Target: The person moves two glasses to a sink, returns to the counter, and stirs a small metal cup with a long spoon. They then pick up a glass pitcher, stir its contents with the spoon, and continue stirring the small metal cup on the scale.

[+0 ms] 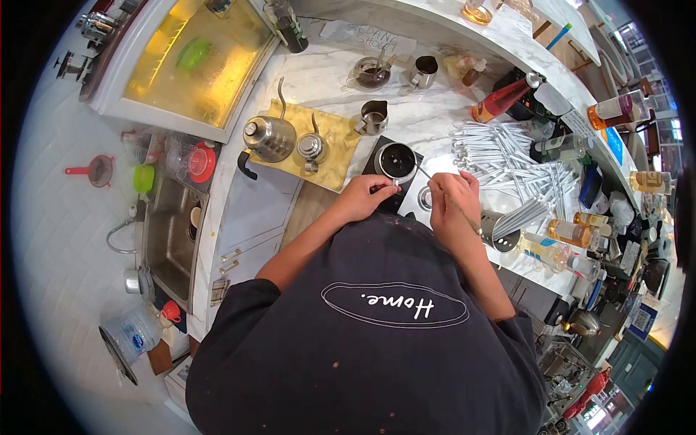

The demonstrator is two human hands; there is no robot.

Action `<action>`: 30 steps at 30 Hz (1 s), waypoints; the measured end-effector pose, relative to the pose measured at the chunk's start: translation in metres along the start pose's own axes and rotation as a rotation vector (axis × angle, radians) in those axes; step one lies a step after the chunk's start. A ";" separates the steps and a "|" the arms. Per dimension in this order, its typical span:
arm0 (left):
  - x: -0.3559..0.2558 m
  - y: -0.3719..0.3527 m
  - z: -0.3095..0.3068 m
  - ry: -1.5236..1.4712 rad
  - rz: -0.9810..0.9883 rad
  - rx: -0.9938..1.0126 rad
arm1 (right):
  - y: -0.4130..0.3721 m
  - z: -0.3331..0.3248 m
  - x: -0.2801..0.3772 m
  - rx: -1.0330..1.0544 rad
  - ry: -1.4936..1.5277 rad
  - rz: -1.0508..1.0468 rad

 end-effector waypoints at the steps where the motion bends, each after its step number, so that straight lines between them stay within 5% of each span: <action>1: 0.000 0.000 0.002 0.001 -0.021 0.016 | -0.002 0.003 0.006 0.014 0.003 -0.063; 20: -0.008 0.003 -0.004 0.081 0.093 0.009 | 0.004 0.003 0.005 -0.062 -0.024 0.014; 30: 0.001 0.012 -0.009 0.037 0.024 0.177 | -0.003 0.006 0.000 -0.057 -0.049 0.068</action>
Point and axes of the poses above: each hand's wrist, its own y-axis towards the middle knuckle, its own z-axis out of the palm, x = y × z, the point moved 8 cm from there along y, towards the middle knuckle, and after that the axes turned 6 degrees about x, right-handed, at the moved point
